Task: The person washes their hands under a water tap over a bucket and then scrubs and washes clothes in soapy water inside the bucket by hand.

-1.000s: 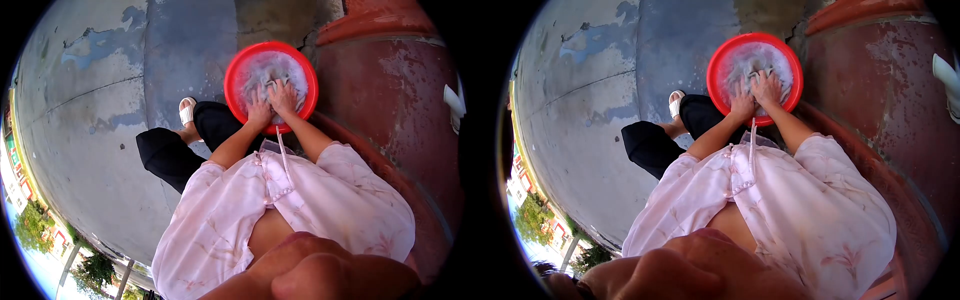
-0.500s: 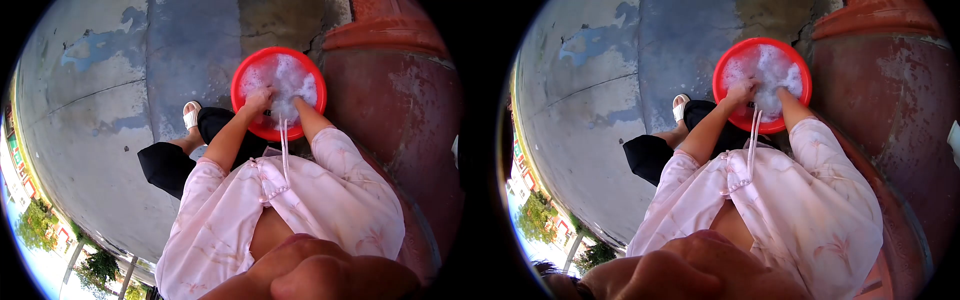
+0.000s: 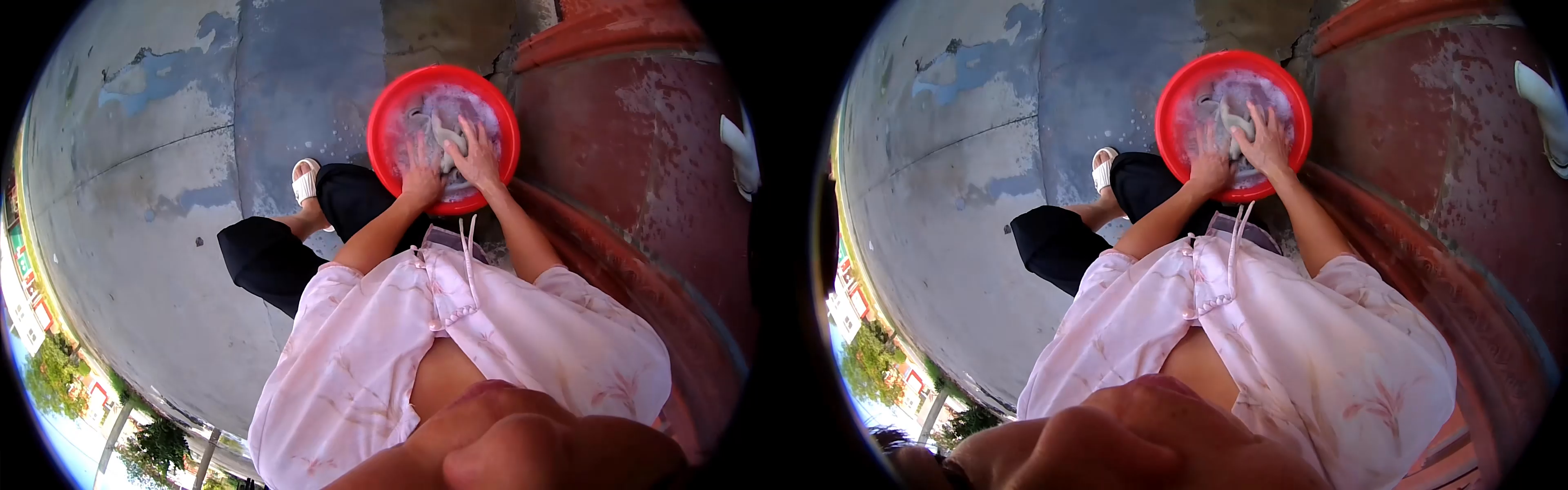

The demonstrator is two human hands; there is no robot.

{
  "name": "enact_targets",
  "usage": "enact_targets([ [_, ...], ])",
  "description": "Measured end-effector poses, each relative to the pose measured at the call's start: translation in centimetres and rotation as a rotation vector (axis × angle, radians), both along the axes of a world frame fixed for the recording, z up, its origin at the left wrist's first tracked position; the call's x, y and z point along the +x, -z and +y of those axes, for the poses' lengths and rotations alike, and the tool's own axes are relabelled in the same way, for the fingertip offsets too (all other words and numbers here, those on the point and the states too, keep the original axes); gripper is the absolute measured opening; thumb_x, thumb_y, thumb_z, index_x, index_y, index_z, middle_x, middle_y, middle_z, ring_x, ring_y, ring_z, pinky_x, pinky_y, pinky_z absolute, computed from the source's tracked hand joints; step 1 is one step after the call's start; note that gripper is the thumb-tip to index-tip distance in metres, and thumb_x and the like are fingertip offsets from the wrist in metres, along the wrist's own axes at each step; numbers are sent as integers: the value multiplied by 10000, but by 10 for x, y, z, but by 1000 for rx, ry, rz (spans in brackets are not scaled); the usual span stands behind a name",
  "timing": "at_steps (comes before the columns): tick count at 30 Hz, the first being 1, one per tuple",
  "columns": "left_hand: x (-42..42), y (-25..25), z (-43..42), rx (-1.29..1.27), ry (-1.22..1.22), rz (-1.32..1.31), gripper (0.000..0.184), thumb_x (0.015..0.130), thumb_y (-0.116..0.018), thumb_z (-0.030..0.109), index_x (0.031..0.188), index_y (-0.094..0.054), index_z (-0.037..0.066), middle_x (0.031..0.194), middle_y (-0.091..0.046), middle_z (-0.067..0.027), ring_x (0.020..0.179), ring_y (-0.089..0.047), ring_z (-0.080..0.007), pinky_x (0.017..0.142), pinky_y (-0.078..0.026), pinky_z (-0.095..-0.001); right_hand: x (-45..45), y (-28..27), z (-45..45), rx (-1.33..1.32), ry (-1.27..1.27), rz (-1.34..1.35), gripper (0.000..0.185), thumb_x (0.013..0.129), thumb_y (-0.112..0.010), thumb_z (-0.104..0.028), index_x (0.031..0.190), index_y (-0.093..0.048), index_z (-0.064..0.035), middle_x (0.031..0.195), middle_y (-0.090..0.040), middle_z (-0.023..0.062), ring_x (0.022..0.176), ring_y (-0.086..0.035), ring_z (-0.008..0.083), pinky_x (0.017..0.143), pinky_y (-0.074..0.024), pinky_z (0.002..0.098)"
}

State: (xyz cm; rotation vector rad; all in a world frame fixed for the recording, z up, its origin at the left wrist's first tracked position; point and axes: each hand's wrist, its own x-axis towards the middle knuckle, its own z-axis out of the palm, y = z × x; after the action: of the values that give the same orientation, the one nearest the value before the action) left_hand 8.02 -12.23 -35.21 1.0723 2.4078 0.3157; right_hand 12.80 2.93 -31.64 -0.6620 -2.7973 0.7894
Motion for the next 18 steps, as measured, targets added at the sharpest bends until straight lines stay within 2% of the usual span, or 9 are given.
enact_targets([
  [2,-2,-1,4,2,33,117,568,875,-516,337,1392,-459,110,1551,-107,-221,1408,-89,-477,991,-278,-699,-20,4,-17,-29,204,-352,597,857,-531,-503,1395,-431,-266,1326,-445,314,1153,-485,515,984,-368,530],
  [3,-9,-16,11,-289,127,-104,464,892,-449,240,1320,-547,91,1551,-141,-217,1394,-215,-441,1000,-339,-624,-32,6,-18,-60,188,-429,599,861,-517,-522,1388,-442,-247,1235,-506,326,1090,-530,494,942,-410,511],
  [6,-22,14,13,-413,221,-298,411,890,-452,227,1243,-610,88,1515,-251,-224,1348,-343,-389,1002,-383,-542,-47,38,-19,-132,279,-470,645,849,-505,-563,1389,-432,-217,1105,-576,322,1077,-536,503,874,-436,555],
  [7,-23,28,12,-453,253,-363,397,889,-453,223,1217,-631,87,1503,-288,-227,1333,-386,-372,1003,-398,-515,-53,34,-20,-94,326,-520,594,862,-489,-551,1294,-544,-147,1015,-614,323,1044,-567,471,856,-452,534],
  [10,-23,58,11,-231,55,-282,294,862,-482,208,1014,-707,96,1198,-614,-179,1052,-640,-298,898,-480,-519,-52,116,-2,-268,318,-693,559,866,-494,-537,1086,-660,-50,999,-636,293,1005,-604,419,844,-472,476],
  [13,-47,55,13,-437,259,-508,297,863,-492,217,1043,-692,91,1183,-614,-192,1058,-629,-306,905,-497,-449,-42,153,7,-340,280,-753,537,864,-506,-524,1058,-662,-49,982,-640,284,983,-609,415,835,-473,472],
  [14,-43,64,3,-60,151,-453,298,862,-501,223,1053,-680,82,1158,-622,-197,1046,-625,-321,897,-500,-437,-40,153,12,-344,273,-749,529,863,-509,-520,1048,-663,-49,976,-642,281,976,-611,414,832,-473,470],
  [16,-38,88,0,307,48,-386,300,862,-509,229,1063,-668,73,1133,-630,-202,1035,-622,-337,889,-504,-425,-41,149,25,-356,268,-733,514,861,-517,-512,1029,-664,-48,965,-644,275,962,-614,411,825,-474,467],
  [18,-56,150,25,45,437,207,300,877,-496,228,1076,-666,82,1115,-641,-203,1020,-621,-370,885,-495,-455,-48,144,37,-371,268,-708,500,859,-525,-503,1011,-665,-47,953,-647,268,947,-617,409,819,-474,464],
])
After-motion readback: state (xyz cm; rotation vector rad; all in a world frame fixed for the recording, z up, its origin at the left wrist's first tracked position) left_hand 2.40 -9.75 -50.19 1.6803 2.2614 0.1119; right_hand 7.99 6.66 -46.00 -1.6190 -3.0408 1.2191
